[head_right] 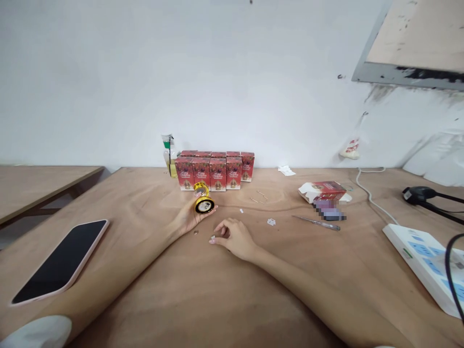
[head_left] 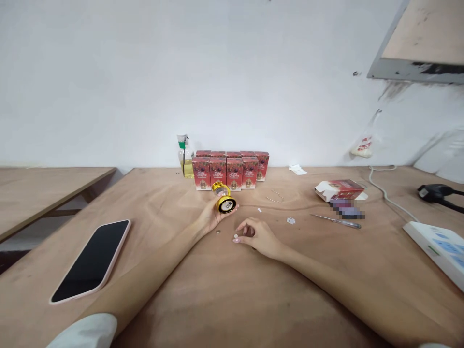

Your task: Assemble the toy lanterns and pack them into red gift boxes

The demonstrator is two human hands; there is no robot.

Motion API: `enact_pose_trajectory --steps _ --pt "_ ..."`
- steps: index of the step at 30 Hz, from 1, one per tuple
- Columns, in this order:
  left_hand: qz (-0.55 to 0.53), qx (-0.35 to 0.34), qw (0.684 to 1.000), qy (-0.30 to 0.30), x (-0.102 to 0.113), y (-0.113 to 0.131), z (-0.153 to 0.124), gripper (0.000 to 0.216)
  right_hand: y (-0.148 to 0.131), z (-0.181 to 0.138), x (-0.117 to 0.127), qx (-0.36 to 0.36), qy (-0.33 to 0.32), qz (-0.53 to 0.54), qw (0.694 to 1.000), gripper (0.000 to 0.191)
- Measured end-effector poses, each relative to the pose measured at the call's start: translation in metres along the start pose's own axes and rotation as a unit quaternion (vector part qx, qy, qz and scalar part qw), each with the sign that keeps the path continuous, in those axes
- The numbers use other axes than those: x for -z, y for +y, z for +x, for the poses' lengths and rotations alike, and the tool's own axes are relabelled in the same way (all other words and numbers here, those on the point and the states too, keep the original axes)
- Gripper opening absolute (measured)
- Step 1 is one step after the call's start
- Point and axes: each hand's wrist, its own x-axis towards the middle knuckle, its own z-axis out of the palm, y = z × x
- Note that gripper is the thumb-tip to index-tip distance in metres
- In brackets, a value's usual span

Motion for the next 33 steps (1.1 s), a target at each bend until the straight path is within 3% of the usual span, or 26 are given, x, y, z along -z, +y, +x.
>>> enact_pose_trajectory --steps 11,17,21,24,28,33 --pt "-0.028 0.072 0.997 -0.025 0.000 -0.008 -0.006 0.034 0.007 0.016 -0.006 0.096 -0.010 -0.136 0.986 0.008" --pt "-0.031 0.082 0.995 -0.036 0.001 -0.006 -0.005 0.040 0.013 0.020 -0.013 0.180 0.044 -0.215 0.959 0.017" --pt "-0.013 0.085 0.996 -0.036 0.000 -0.006 -0.006 0.041 0.010 0.015 -0.011 0.237 0.128 -0.164 0.949 0.023" --pt "0.003 0.079 0.997 -0.026 -0.001 -0.007 -0.006 0.037 0.007 0.012 -0.006 0.225 0.178 -0.101 0.953 0.020" --pt "0.007 0.067 0.997 -0.032 -0.001 -0.008 -0.005 0.034 0.004 0.011 -0.001 0.186 0.197 -0.032 0.962 0.015" --pt "0.009 0.072 0.997 -0.033 0.000 -0.009 -0.005 0.033 0.002 0.010 0.002 0.220 0.188 -0.011 0.957 0.011"
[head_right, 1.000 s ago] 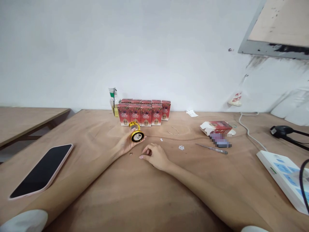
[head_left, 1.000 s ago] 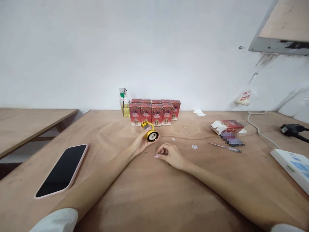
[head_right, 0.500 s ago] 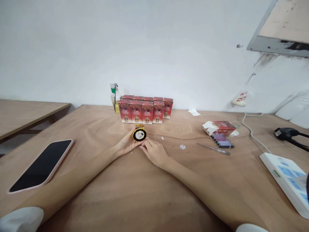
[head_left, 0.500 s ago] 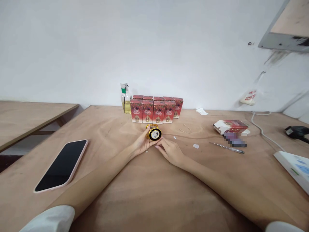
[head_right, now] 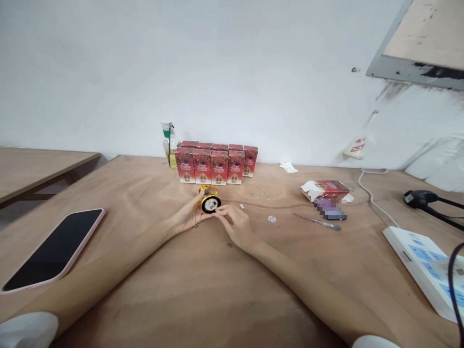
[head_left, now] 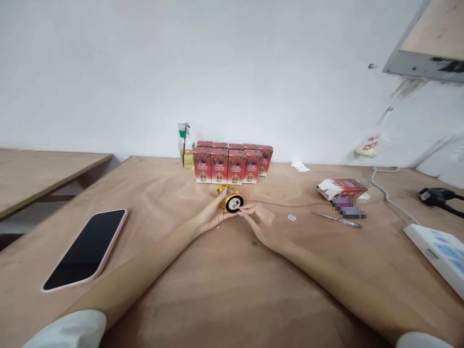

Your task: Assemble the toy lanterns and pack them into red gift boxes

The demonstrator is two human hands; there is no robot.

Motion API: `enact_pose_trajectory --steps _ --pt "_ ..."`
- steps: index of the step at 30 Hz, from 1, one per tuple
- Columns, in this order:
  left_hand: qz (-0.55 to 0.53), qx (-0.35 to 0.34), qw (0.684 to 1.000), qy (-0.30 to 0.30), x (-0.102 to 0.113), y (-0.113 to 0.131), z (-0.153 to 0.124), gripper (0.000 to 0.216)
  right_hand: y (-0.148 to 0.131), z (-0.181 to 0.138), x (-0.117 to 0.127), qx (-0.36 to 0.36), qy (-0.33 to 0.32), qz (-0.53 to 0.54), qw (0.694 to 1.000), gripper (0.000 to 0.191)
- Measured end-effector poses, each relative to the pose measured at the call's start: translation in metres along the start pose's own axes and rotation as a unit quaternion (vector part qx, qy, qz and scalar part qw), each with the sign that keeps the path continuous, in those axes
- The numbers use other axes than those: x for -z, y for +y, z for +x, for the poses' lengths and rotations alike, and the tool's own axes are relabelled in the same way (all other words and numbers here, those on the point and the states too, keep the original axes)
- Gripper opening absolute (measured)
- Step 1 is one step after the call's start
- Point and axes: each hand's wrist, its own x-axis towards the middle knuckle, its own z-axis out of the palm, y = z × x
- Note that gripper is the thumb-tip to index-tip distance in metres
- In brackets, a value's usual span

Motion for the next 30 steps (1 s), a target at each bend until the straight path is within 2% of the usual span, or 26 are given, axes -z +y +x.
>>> enact_pose_trajectory --steps 9,15,18,21,25,27,30 --pt "0.026 -0.015 0.999 -0.025 -0.003 -0.001 -0.005 0.028 0.001 -0.001 0.005 0.015 -0.025 -0.004 1.000 0.030" --pt "0.031 -0.017 0.999 -0.023 -0.002 -0.001 -0.003 0.027 0.000 -0.002 0.002 0.050 -0.008 -0.065 0.997 0.028" --pt "0.037 -0.013 0.999 -0.016 -0.001 -0.002 -0.002 0.026 0.005 -0.002 0.002 0.115 -0.005 -0.099 0.988 0.025" --pt "0.058 -0.011 0.998 -0.030 -0.001 -0.004 -0.003 0.026 0.013 0.001 0.004 0.220 -0.004 -0.122 0.968 0.027" --pt "0.086 -0.020 0.995 -0.050 -0.003 -0.005 -0.006 0.029 0.021 0.005 0.010 0.315 -0.056 -0.166 0.933 0.028" --pt "0.085 -0.023 0.995 -0.043 -0.004 -0.005 -0.006 0.029 0.024 0.006 0.013 0.326 -0.099 -0.177 0.923 0.029" --pt "0.070 -0.016 0.997 -0.025 -0.005 -0.004 -0.005 0.026 0.027 0.008 0.016 0.303 -0.149 -0.174 0.925 0.031"
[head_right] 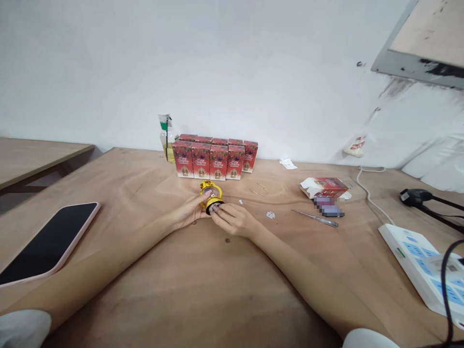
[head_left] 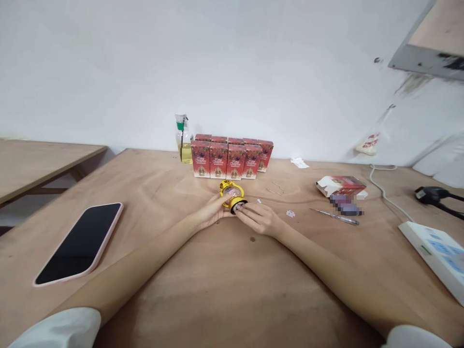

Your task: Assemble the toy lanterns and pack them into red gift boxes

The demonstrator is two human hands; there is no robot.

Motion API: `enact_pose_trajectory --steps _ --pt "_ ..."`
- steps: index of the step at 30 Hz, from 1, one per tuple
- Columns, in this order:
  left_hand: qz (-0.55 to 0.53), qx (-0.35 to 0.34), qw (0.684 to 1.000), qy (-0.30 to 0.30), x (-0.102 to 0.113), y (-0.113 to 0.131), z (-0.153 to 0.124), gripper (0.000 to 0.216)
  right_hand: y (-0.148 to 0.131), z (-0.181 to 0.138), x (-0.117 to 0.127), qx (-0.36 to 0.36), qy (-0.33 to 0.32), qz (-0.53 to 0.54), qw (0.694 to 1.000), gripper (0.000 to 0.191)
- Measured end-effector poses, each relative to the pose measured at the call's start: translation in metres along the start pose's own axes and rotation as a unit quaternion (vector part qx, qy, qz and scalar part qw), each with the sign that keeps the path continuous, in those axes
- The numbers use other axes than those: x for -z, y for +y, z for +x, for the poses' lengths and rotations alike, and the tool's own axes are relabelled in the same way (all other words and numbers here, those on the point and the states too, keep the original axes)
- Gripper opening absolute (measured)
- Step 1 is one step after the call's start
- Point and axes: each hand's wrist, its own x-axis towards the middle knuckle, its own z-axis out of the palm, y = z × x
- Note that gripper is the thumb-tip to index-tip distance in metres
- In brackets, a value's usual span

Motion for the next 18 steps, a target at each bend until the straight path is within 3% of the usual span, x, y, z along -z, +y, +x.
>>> enact_pose_trajectory --steps 4,8,14,18 --pt "-0.023 0.004 1.000 0.015 0.001 0.001 0.001 0.028 0.000 -0.002 0.002 0.009 -0.004 -0.061 0.998 0.032" --pt "-0.048 0.014 0.999 0.005 0.001 0.002 0.001 0.028 -0.005 -0.002 0.004 0.098 0.078 -0.168 0.978 0.030" --pt "-0.056 0.037 0.998 -0.011 0.005 0.001 0.002 0.034 -0.009 0.000 0.003 0.129 0.126 -0.191 0.965 0.026" --pt "-0.053 0.026 0.998 0.005 0.005 0.001 0.003 0.031 -0.010 0.002 0.001 0.116 0.119 -0.191 0.967 0.023"
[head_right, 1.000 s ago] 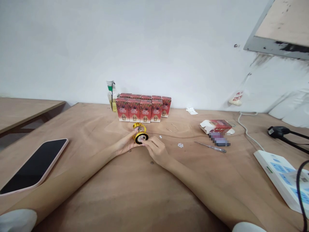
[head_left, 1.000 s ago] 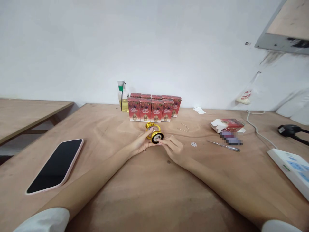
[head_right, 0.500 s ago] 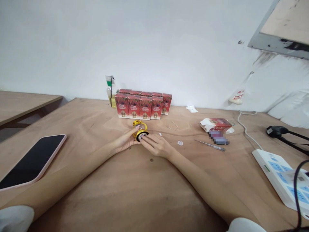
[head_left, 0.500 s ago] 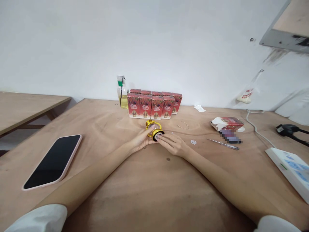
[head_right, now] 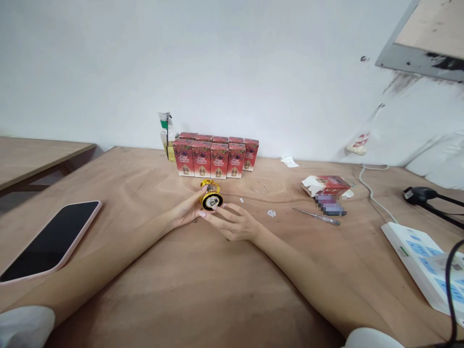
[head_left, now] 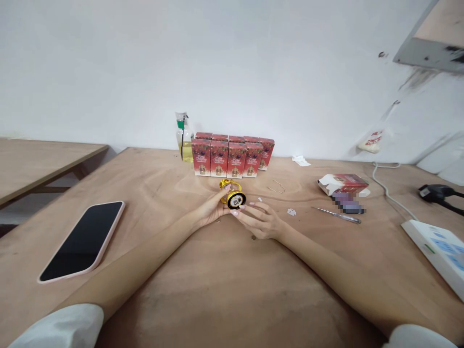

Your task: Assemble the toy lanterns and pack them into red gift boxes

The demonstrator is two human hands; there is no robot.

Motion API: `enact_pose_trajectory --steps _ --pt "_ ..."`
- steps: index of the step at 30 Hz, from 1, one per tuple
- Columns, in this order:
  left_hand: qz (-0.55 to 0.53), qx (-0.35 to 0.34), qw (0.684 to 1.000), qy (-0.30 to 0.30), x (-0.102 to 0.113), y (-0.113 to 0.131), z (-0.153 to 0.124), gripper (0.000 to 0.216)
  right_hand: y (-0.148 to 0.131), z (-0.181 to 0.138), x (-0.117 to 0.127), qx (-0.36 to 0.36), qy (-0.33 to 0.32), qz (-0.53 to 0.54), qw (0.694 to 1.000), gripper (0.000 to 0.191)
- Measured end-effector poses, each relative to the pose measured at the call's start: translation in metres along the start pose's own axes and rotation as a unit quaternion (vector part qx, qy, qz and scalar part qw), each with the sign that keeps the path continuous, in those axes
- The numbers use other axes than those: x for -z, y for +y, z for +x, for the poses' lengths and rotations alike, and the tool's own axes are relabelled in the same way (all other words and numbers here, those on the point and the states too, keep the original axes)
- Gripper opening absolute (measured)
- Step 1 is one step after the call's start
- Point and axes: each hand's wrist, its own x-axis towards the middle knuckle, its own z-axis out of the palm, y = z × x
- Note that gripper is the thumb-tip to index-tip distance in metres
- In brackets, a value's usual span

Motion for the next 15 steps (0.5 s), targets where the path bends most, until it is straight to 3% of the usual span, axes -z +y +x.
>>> enact_pose_trajectory --steps 7,10,12,15 --pt "-0.002 -0.012 1.000 0.009 -0.002 0.002 -0.002 0.031 0.000 0.004 -0.002 -0.020 -0.075 0.001 0.997 0.025" --pt "-0.008 -0.001 1.000 0.000 -0.003 0.002 -0.002 0.037 -0.002 0.007 -0.002 -0.020 -0.099 0.051 0.994 0.033" --pt "-0.023 0.003 1.000 -0.004 -0.003 0.002 -0.002 0.042 -0.005 0.008 -0.005 -0.015 -0.110 0.094 0.989 0.028" --pt "-0.055 -0.006 0.998 0.003 -0.002 0.004 -0.001 0.042 -0.011 0.010 -0.014 -0.076 -0.128 0.143 0.979 0.021"
